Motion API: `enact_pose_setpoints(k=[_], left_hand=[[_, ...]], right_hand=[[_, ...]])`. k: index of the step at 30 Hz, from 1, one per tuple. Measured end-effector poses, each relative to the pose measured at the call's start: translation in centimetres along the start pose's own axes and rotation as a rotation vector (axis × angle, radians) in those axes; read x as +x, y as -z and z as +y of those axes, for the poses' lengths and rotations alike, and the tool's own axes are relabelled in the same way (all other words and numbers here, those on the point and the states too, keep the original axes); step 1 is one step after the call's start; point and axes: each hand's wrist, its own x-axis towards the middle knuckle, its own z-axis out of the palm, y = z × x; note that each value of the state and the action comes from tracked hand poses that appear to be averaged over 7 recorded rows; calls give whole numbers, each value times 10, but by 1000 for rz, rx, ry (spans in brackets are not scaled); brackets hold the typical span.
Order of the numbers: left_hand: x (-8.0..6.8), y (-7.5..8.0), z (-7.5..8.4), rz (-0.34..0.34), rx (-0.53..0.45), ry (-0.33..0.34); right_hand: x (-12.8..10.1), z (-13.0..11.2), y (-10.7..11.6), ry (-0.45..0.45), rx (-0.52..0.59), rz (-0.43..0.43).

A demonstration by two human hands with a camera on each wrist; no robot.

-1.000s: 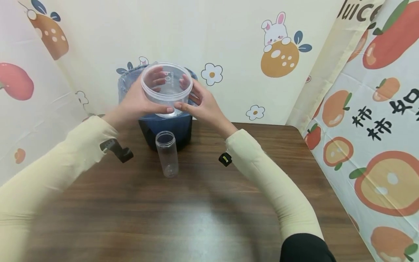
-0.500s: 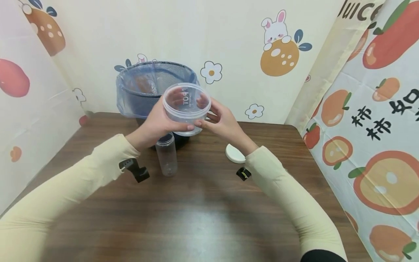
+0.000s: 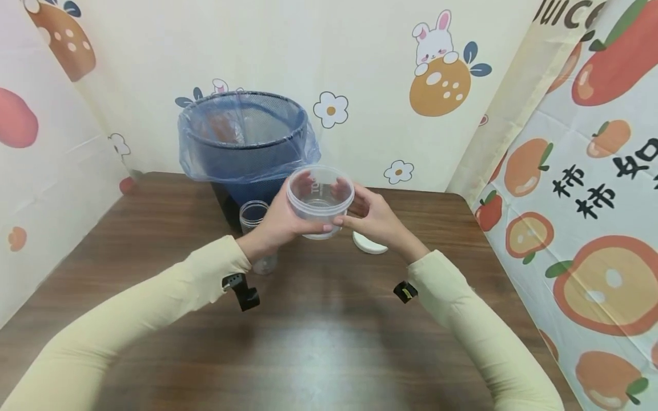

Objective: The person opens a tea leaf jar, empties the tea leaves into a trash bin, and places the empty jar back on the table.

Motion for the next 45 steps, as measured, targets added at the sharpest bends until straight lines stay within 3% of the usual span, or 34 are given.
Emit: enact_pose_setpoints(k=[6,13,19,25,28,36,45], left_hand=[[-13,-8,-31,6,41,48],[-28,-13,-59,21,66,153],[-32,-11,-81,50,91,201],[-35,-8,-101,36,104,251],[-37,-7,-108,33,123,293],[-40,-4,-126,9,146,312],[-40,-2,-136,-28,143,325]], right_hand=[[-10,24,0,-41,-48,-39],[-19,57,-8,-97,22,-52],[-17,84,-13,-123,46,-71],[-17,107,-19,-133,106,-95],[-19,116,-22,-149,112,-91],[-22,134,-30,-163,115,-81],[-25,139,-31,-182,103,-84]])
